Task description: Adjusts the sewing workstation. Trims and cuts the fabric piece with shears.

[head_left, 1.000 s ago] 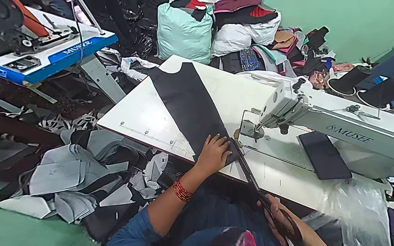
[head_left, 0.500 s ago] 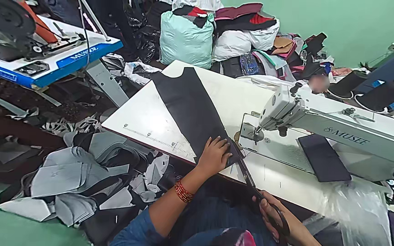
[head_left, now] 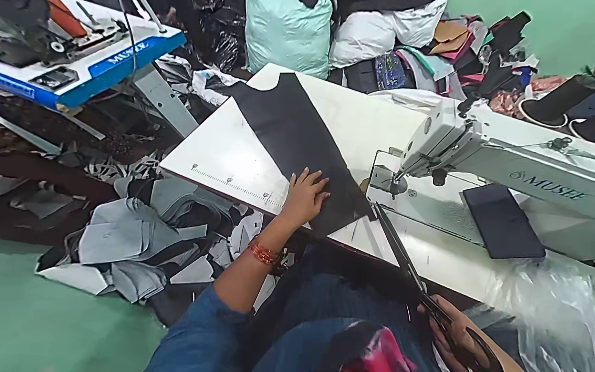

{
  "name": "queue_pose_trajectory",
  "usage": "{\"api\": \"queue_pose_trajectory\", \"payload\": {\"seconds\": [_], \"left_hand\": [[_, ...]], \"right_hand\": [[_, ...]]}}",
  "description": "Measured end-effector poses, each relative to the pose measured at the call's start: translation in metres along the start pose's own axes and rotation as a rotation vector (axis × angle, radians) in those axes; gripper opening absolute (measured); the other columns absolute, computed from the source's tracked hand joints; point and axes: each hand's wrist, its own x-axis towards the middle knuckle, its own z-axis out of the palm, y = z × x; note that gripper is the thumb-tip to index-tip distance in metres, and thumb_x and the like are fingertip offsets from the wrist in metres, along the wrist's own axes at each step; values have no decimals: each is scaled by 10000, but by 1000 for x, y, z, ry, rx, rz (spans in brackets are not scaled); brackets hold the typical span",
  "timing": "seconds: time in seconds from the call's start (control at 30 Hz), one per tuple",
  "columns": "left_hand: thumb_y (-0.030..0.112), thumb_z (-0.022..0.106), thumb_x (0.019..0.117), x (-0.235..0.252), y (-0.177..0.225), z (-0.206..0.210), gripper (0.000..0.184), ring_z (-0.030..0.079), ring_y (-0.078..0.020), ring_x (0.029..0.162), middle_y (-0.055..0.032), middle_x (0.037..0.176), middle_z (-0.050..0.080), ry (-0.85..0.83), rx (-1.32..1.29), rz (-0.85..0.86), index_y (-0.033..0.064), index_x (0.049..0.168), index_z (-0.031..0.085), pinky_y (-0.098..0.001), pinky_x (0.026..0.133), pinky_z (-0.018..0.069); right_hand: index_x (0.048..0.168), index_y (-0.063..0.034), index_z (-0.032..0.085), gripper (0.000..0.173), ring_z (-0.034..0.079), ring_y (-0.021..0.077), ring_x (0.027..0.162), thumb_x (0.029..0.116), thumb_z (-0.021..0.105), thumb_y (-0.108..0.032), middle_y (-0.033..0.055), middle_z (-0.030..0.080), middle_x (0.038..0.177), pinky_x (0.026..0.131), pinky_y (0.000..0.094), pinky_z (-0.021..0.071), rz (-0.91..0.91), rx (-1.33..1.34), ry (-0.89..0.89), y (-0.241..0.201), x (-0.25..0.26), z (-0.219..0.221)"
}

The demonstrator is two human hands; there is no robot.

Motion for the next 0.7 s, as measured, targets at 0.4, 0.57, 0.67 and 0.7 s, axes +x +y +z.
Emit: {"api": "queue_pose_trajectory", "payload": {"seconds": [0.4, 0.57, 0.67, 0.7], "left_hand": [[275, 692, 933, -65, -13, 6, 259, 636, -302, 1198, -149, 1105, 727, 310, -298, 406, 42, 988, 791, -443, 1081, 485], [215, 701, 974, -95, -10, 28, 186, 661, -234, 1155, -131, 1088, 730, 376, -312, 398, 64, 1039, 788, -404, 1111, 469], [160, 673, 986, -93, -6, 32, 147, 682, -215, 1090, -102, 1026, 737, 436, -292, 389, 83, 1005, 796, -421, 1100, 476], [154, 669, 987, -93, -6, 33, 143, 685, -204, 1073, -92, 1015, 736, 452, -286, 392, 91, 998, 797, -422, 1097, 475]], "right_hand": [[1236, -181, 514, 641, 477, 13, 536, 928, 516, -743, -75, 515, 763, 471, 200, 430, 149, -322, -316, -14, 5, -6], [1207, -206, 523, 675, 476, 23, 469, 866, 562, -787, -82, 512, 701, 422, 199, 438, 175, -315, -306, -22, 34, 7], [1199, -206, 519, 685, 469, 24, 452, 852, 576, -794, -85, 511, 691, 405, 197, 430, 176, -318, -290, -26, 44, 12], [1207, -203, 518, 700, 472, 27, 456, 847, 576, -800, -82, 512, 694, 408, 199, 433, 182, -319, -285, -27, 46, 13]]}}
